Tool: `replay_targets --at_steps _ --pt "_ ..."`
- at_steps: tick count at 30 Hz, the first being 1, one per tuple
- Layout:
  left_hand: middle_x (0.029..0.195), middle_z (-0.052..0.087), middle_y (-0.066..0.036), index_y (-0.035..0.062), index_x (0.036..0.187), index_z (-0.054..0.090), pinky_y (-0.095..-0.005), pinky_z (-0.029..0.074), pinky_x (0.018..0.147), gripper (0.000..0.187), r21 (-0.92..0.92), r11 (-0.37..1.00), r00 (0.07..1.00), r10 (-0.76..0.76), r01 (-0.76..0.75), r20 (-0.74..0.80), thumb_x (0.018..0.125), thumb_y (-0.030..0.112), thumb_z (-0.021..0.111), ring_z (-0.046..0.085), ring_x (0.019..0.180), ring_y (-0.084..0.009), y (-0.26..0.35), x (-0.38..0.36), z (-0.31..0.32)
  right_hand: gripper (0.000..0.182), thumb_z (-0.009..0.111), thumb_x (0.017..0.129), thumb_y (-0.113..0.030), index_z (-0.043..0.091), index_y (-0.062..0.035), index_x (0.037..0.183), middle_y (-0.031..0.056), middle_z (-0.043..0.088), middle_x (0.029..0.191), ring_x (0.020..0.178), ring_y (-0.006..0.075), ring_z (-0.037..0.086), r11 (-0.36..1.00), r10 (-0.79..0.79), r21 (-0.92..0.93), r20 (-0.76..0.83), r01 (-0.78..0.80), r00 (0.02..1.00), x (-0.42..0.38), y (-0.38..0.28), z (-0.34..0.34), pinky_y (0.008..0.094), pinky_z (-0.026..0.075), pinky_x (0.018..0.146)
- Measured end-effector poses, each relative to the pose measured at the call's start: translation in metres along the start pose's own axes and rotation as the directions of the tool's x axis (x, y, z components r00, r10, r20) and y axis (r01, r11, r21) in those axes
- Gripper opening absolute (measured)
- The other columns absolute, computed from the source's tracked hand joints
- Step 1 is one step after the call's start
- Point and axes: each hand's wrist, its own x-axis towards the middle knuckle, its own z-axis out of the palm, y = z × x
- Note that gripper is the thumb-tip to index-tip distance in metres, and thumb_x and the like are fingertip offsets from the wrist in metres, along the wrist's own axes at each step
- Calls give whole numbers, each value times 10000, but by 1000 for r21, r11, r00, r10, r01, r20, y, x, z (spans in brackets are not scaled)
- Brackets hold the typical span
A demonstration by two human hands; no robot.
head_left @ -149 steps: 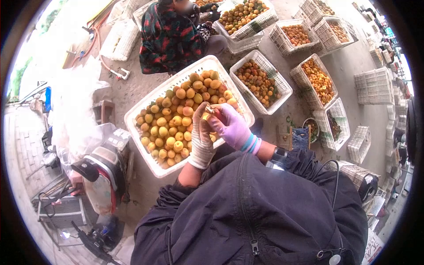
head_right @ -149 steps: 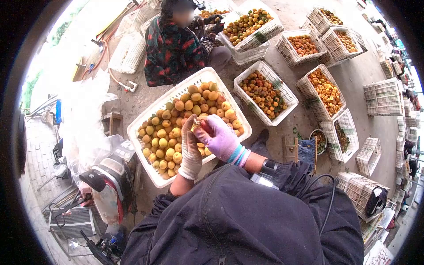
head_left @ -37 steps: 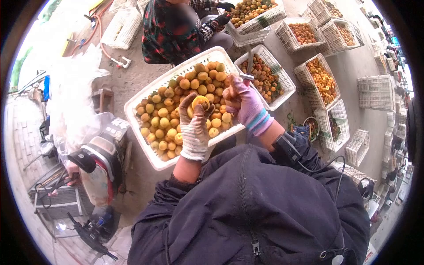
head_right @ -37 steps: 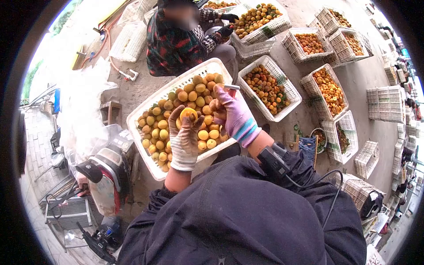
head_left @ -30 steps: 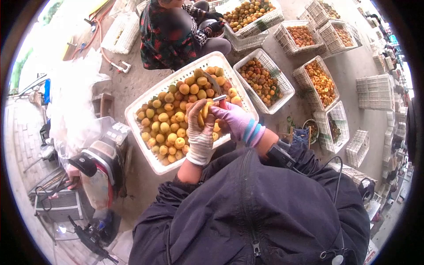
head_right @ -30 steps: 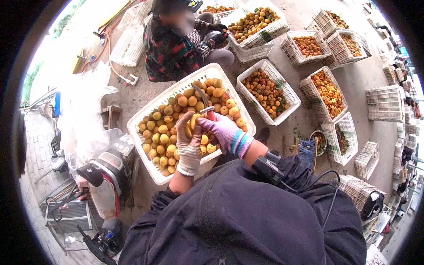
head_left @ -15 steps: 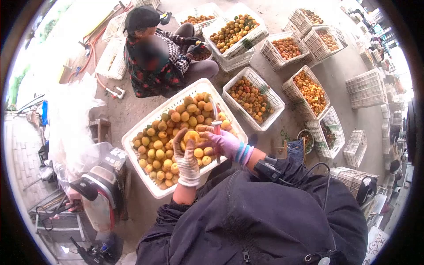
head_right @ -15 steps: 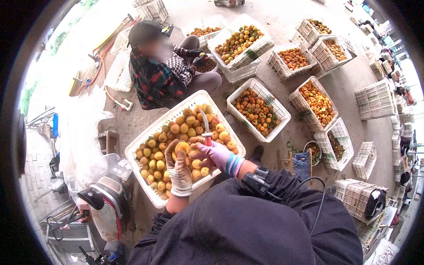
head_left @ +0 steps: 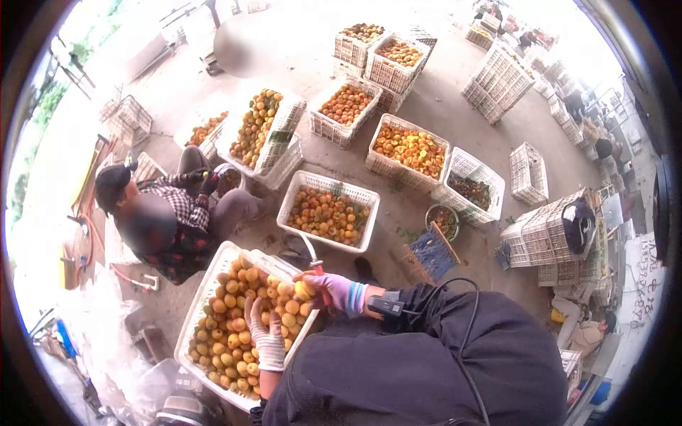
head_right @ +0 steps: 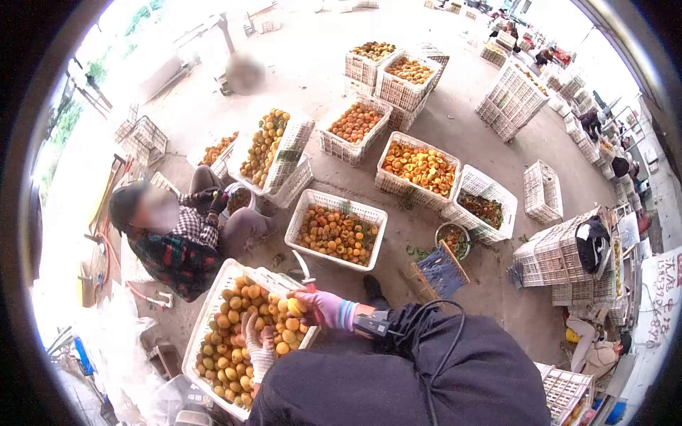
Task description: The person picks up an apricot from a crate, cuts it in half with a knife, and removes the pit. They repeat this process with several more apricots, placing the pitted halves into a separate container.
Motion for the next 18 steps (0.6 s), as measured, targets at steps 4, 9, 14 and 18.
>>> replay_targets --at_steps 4,9,14,18 --pt "1324 449 -164 31 1211 533 -371 377 1019 375 213 962 976 -196 171 100 848 71 619 458 1193 -294 -56 -9 2 314 447 997 -311 535 -96 1209 95 609 1043 863 214 646 984 -162 33 -234 175 959 -29 -44 -117 303 551 582" --pt "1227 552 -200 35 1140 604 -411 413 1000 356 526 836 943 -285 157 172 823 191 639 515 1157 -354 -33 -27 12 229 519 919 -296 577 -75 926 70 574 729 601 220 544 782 -623 -189 -190 594 759 -77 -170 -250 326 449 500" --pt "1268 530 -204 52 1234 538 -404 413 993 441 667 694 843 -506 272 182 869 294 593 503 1172 -379 -9 -47 25 634 512 936 -455 413 64 1286 225 612 1125 854 284 666 853 -491 -231 -656 467 573 -81 -374 -352 331 590 706" --pt "1275 512 -177 48 1210 552 -364 465 928 387 556 693 800 -594 460 79 872 225 619 557 1118 -326 -34 -64 26 517 537 934 -453 491 -36 1235 142 642 1071 898 293 671 872 -417 -201 -783 446 461 -63 -398 -386 363 578 635"
